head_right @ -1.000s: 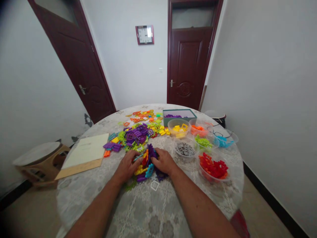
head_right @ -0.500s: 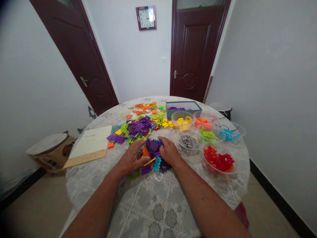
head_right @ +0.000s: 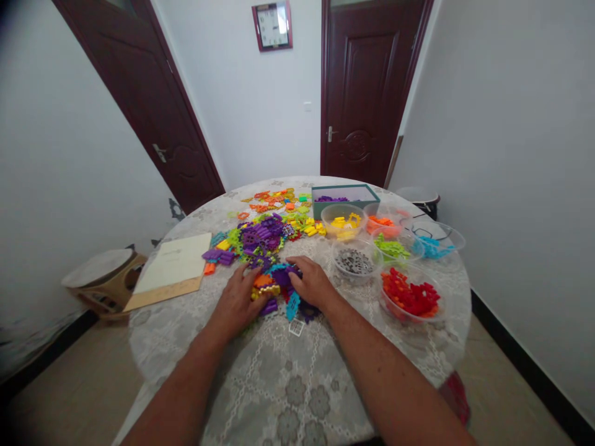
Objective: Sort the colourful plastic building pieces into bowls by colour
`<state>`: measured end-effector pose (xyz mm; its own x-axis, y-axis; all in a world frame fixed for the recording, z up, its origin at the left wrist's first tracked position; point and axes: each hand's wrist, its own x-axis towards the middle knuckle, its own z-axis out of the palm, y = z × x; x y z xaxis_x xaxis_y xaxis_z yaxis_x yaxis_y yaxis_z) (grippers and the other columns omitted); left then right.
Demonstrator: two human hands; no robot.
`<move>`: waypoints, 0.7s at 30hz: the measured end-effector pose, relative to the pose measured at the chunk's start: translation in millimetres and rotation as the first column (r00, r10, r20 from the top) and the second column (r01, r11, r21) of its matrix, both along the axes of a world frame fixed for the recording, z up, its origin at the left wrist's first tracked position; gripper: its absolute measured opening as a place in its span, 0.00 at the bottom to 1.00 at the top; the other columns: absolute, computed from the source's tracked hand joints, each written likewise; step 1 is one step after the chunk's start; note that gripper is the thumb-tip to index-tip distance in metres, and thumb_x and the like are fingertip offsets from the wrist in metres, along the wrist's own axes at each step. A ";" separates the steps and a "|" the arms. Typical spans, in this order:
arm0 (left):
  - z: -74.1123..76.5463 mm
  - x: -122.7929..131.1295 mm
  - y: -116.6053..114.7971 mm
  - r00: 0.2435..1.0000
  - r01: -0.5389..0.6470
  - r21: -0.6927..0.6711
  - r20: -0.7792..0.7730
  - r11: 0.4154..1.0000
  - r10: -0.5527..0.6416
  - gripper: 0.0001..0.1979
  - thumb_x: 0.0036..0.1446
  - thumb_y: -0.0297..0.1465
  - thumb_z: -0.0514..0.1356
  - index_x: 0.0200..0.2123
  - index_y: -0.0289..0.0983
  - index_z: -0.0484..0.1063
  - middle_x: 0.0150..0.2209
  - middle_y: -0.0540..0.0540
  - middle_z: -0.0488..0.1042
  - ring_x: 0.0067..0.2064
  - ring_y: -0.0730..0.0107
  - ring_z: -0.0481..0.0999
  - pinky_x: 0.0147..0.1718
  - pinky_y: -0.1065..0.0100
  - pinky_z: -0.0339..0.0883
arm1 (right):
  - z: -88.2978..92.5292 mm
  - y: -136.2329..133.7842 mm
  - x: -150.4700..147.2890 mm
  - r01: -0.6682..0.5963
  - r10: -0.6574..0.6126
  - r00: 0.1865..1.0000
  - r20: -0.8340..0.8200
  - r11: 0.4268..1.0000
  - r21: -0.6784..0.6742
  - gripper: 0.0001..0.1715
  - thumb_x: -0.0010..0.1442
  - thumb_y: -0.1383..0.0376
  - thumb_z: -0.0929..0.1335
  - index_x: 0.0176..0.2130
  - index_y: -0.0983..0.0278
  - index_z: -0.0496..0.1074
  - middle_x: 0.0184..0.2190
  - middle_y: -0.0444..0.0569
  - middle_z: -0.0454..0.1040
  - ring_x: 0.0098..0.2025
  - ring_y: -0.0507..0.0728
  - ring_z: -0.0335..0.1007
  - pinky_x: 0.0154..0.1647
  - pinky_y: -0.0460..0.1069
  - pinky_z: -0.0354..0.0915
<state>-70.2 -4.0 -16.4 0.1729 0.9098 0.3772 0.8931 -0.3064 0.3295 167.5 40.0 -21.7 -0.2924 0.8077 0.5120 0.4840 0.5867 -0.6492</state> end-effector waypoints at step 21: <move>-2.4 -13.4 10.5 0.983 0.024 0.082 0.179 0.996 -0.039 0.20 0.66 0.31 0.51 0.56 0.34 0.74 0.62 0.36 0.69 0.67 0.54 0.66 0.69 0.49 0.59 | -0.8 10.7 11.7 0.188 -0.191 0.981 0.032 0.980 0.064 0.20 0.64 0.73 0.62 0.49 0.65 0.78 0.46 0.55 0.80 0.51 0.59 0.75 0.58 0.54 0.68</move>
<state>-83.6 6.6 -18.9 0.1236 0.8710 0.4755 0.8106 -0.3650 0.4580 179.2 50.6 -22.5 -0.1573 0.8182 0.5531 0.6139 0.5197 -0.5942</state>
